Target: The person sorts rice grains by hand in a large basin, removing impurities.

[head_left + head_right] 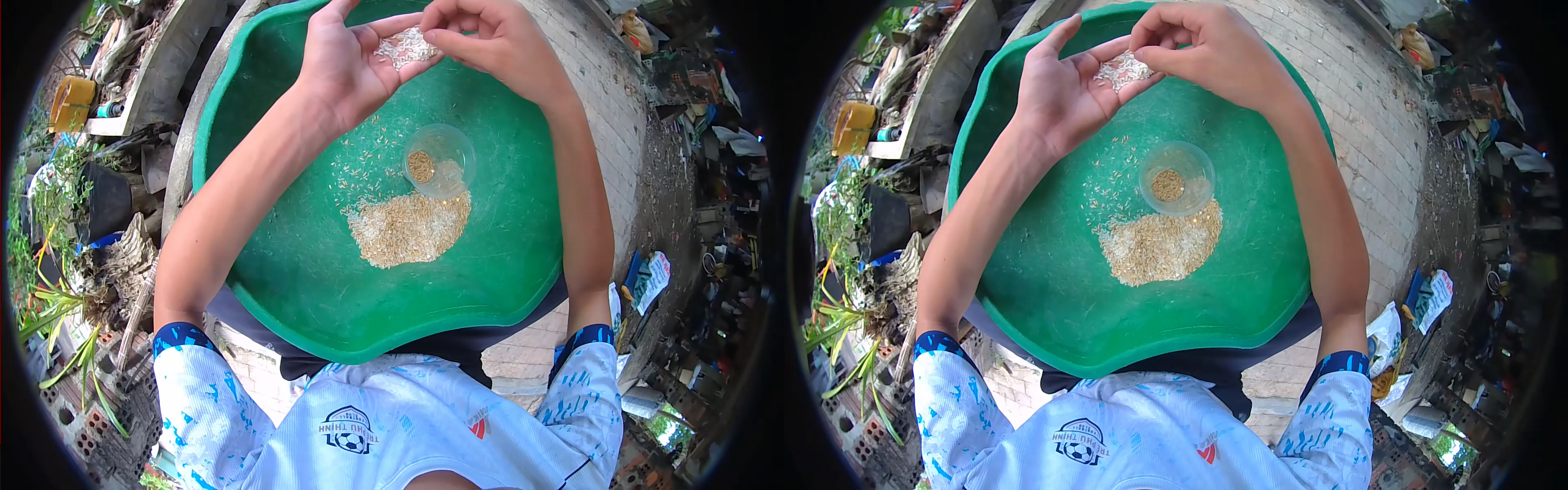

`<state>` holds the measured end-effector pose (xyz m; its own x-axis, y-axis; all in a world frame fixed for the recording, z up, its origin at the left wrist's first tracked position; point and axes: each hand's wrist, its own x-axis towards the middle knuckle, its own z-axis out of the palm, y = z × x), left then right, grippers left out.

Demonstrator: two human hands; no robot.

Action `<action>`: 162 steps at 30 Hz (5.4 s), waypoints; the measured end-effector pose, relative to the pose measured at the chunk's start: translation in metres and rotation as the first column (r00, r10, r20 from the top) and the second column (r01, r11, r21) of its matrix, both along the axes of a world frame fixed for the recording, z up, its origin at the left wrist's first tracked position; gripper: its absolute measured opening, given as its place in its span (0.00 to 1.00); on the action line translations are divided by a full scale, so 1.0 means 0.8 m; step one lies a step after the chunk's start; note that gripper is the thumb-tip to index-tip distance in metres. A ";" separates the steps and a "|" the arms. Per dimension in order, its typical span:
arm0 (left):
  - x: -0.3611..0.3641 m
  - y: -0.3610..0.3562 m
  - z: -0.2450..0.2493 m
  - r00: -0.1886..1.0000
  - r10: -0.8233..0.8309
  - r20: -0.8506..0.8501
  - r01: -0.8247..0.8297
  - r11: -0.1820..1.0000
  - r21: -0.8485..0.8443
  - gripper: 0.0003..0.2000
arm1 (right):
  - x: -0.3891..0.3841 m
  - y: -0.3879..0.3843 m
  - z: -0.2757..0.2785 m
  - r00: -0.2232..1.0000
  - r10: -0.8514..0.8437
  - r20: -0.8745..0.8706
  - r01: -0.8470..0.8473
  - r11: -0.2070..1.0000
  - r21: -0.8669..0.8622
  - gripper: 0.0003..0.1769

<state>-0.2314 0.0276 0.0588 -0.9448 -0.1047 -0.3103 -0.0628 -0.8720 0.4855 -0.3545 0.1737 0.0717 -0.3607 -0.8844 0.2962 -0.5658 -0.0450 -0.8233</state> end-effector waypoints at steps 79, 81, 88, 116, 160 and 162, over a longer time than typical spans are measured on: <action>-0.001 -0.006 -0.014 0.998 -0.035 -0.060 0.036 0.999 0.015 0.33 | 0.042 -0.015 -0.009 0.789 -0.121 -0.603 0.116 0.992 -0.046 0.14; -0.001 -0.004 -0.014 0.999 0.004 -0.043 -0.004 1.000 0.005 0.32 | 0.041 -0.017 -0.013 0.779 -0.130 -0.613 0.123 0.991 -0.054 0.14; -0.004 0.003 -0.014 1.000 0.010 -0.007 -0.010 0.999 0.038 0.31 | 0.037 -0.015 -0.016 0.793 -0.175 -0.583 0.175 0.983 -0.057 0.11; -0.005 -0.014 -0.013 0.997 -0.080 -0.003 0.080 0.993 0.088 0.33 | 0.012 0.012 0.045 0.933 -0.029 -0.359 0.070 0.992 0.101 0.08; -0.004 -0.010 0.001 0.994 -0.083 -0.066 0.083 0.996 0.010 0.32 | 0.006 0.021 0.020 0.964 0.216 0.153 -0.253 0.582 0.773 0.09; -0.004 -0.011 -0.002 0.994 -0.090 -0.067 0.091 0.996 0.014 0.32 | 0.009 0.020 0.013 0.961 0.260 0.096 -0.219 0.499 0.838 0.12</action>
